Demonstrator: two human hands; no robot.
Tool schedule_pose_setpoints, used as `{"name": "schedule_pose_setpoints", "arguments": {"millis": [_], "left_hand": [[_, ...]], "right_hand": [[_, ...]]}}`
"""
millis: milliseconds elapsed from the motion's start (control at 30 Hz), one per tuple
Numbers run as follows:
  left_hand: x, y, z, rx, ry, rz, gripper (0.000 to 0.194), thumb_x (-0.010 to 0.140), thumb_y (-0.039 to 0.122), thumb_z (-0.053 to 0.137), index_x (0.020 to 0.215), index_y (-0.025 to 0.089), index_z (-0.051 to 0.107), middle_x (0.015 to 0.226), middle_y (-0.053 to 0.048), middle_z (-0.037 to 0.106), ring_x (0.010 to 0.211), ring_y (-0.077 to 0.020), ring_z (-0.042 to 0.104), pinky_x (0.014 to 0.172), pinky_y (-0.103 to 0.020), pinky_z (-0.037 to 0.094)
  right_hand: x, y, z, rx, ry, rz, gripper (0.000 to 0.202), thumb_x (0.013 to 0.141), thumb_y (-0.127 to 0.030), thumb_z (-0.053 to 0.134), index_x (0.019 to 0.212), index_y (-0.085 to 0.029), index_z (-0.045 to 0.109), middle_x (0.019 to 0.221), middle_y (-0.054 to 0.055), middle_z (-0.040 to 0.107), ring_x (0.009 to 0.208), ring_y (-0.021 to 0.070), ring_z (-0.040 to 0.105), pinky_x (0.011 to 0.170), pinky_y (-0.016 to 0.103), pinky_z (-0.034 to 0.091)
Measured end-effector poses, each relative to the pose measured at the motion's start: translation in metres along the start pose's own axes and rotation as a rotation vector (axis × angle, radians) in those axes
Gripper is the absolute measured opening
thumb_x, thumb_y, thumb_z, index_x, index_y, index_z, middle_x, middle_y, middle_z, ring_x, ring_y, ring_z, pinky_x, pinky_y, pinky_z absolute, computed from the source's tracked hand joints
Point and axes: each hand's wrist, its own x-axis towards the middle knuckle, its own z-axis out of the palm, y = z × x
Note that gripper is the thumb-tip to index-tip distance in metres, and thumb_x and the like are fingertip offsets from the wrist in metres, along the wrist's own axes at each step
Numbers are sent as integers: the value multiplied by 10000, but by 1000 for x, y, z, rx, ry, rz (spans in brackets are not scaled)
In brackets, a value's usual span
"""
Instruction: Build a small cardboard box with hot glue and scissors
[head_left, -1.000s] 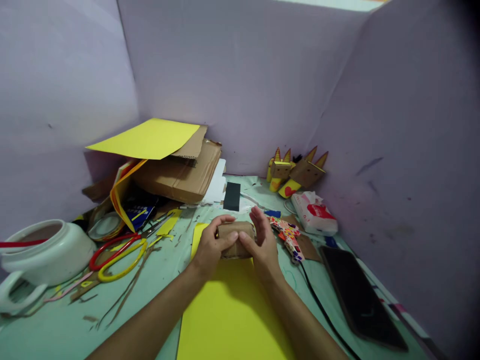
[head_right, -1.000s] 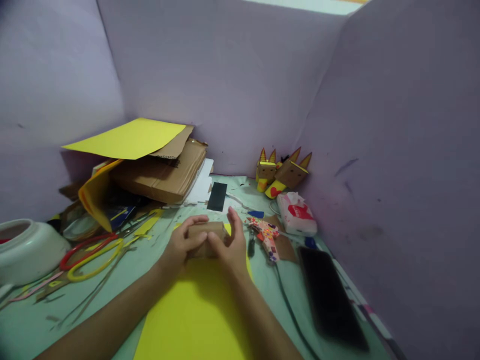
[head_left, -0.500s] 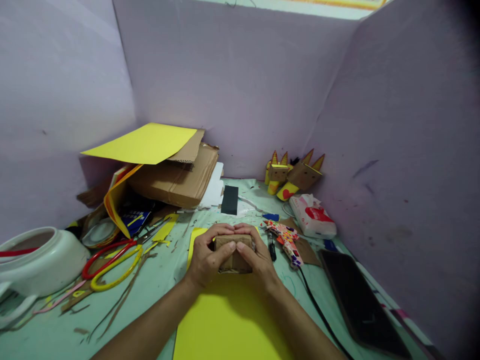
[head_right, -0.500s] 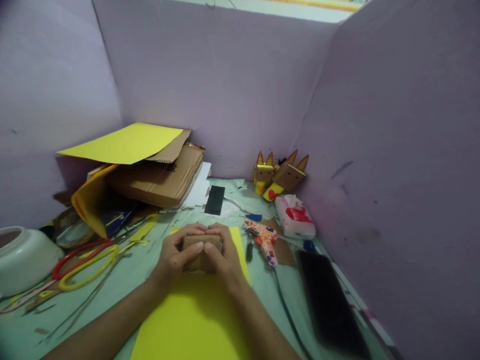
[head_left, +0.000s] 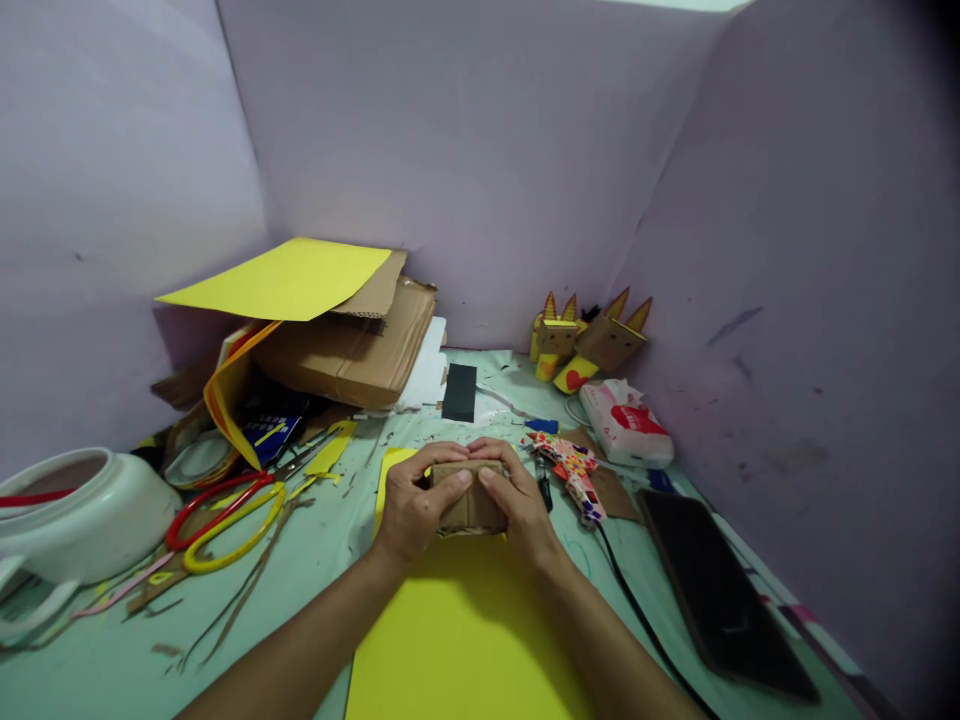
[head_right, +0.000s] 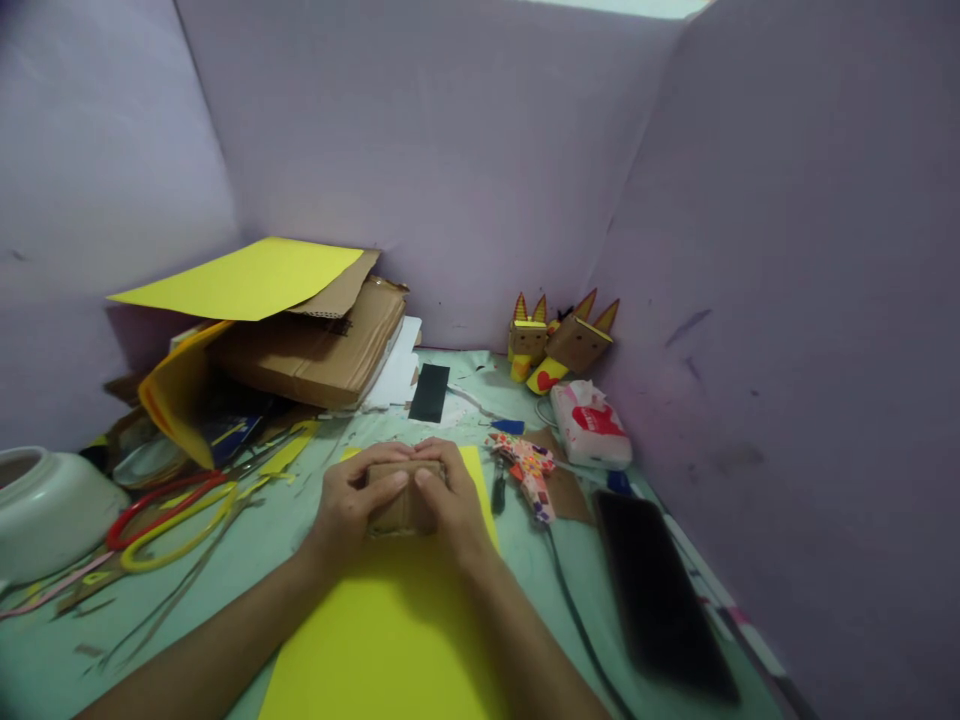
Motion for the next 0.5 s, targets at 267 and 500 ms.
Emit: {"name": "schedule_pose_setpoints", "arguments": {"millis": [267, 500], "left_hand": [[11, 0, 0, -171, 49, -296, 235, 621, 303, 710, 808, 171, 660, 779, -18, 657, 719, -194, 598, 621, -276, 454], [20, -22, -8, -225, -83, -281, 582, 631, 429, 738, 1113, 156, 560, 1071, -96, 636, 966, -240, 601, 792, -299, 475]], "right_hand": [[2, 1, -11, -32, -183, 5, 758, 629, -448, 746, 1292, -280, 418, 1262, 67, 493, 1098, 265, 521, 884, 367, 444], [10, 13, -15, -62, 7, 71, 695, 630, -372, 747, 1239, -245, 438, 1127, 69, 562, 1027, 250, 560, 881, 372, 456]]}}
